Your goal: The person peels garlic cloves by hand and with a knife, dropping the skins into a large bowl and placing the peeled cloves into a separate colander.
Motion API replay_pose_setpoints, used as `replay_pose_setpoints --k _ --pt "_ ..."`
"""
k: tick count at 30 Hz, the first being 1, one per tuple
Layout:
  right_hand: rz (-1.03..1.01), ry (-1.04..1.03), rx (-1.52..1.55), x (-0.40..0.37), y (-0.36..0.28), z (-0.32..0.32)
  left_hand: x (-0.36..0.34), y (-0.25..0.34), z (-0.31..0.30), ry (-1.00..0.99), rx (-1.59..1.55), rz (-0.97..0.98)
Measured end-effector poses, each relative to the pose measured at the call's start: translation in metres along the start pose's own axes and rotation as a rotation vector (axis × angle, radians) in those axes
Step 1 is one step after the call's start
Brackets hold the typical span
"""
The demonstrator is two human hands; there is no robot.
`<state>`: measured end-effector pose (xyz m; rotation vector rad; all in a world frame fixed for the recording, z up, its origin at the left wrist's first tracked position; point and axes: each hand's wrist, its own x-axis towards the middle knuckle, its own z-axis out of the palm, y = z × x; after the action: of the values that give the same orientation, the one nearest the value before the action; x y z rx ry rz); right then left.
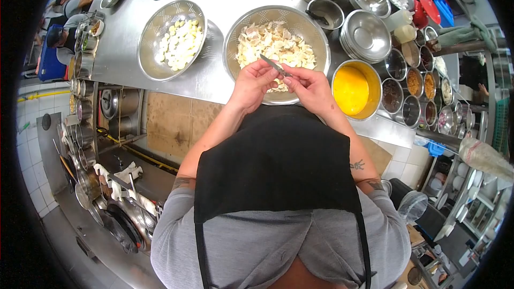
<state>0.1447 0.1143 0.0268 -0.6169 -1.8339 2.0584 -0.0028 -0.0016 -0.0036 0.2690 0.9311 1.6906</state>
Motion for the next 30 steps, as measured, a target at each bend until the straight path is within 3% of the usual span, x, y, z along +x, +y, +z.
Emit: replay_pose_setpoints --k 5,11,17,23,28,30 --pt "-0.042 -0.004 0.016 0.0 0.01 -0.005 0.0 -0.004 -0.005 -0.063 -0.043 0.014" --pt "0.225 -0.135 0.23 0.0 0.002 -0.017 -0.002 0.0 -0.001 -0.083 -0.106 -0.046" --pt "0.101 0.029 0.138 0.002 0.007 -0.007 -0.001 -0.002 -0.005 -0.065 -0.074 -0.029" --pt "0.156 0.111 0.105 0.004 0.008 -0.009 -0.004 0.006 0.004 0.048 -0.18 -0.033" --pt "0.356 0.103 0.04 0.006 0.02 -0.016 0.008 0.04 -0.04 0.121 0.047 0.208" --pt "0.391 0.134 -0.005 0.005 0.025 -0.02 0.01 0.077 -0.063 0.37 0.323 0.373"
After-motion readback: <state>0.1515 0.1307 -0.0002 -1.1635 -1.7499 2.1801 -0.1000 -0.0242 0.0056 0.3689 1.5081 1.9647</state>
